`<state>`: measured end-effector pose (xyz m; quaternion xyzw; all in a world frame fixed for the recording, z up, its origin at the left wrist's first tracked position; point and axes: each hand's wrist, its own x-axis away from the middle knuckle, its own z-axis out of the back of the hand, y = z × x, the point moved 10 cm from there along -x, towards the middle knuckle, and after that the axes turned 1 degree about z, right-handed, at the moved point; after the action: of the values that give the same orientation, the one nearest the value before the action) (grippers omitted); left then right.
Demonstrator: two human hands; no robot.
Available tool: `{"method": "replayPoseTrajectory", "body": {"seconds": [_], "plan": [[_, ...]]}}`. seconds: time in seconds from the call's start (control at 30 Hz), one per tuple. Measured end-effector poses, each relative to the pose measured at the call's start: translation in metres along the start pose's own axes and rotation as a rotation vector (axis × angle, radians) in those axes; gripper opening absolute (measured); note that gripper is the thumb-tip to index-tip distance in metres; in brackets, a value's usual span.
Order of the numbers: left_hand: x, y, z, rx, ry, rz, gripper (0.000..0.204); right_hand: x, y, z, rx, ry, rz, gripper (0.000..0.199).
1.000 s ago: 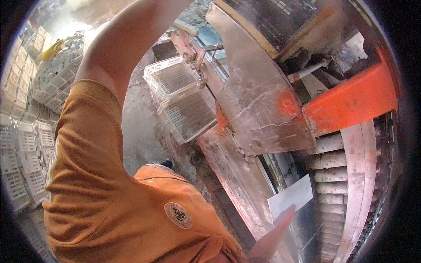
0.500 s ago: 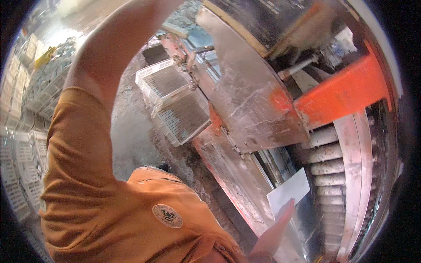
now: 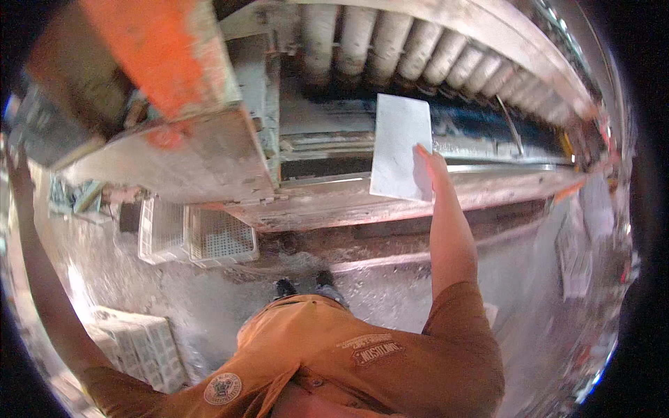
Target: The person adjusts a clamp on a large cylindrical machine, then walks to a nearby table to pick up a plastic basket. They return to the machine, place a white rectangular tile into the machine, and later retrieve a circular grinding disc from a storage area to inspect it.
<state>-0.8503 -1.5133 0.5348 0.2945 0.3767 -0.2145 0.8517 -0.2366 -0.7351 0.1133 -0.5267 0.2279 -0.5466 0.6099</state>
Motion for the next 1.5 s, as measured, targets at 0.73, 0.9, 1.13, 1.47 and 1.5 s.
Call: {"method": "replayPoseTrajectory", "body": {"seconds": [0.73,0.9,1.13,1.47,1.5], "plan": [[-0.048,-0.098,0.018,-0.743,0.093,-0.662,0.06,0.011,-0.003,-0.008,-0.108,-0.093,0.018,0.048],[-0.06,-0.149,0.023,0.21,-0.134,0.005,0.059,0.013,-0.006,-0.015,-0.171,-0.134,0.039,0.05],[0.0,-0.054,0.012,0.192,-0.039,0.179,0.059,0.018,-0.017,-0.006,-0.129,-0.07,0.067,0.048],[0.009,0.004,0.028,0.077,0.015,0.116,0.074,0.026,-0.019,-0.012,-0.229,-0.142,0.048,0.042],[0.01,0.007,0.027,0.08,0.012,0.124,0.076,0.023,-0.018,-0.012,-0.224,-0.145,0.048,0.041]]}}
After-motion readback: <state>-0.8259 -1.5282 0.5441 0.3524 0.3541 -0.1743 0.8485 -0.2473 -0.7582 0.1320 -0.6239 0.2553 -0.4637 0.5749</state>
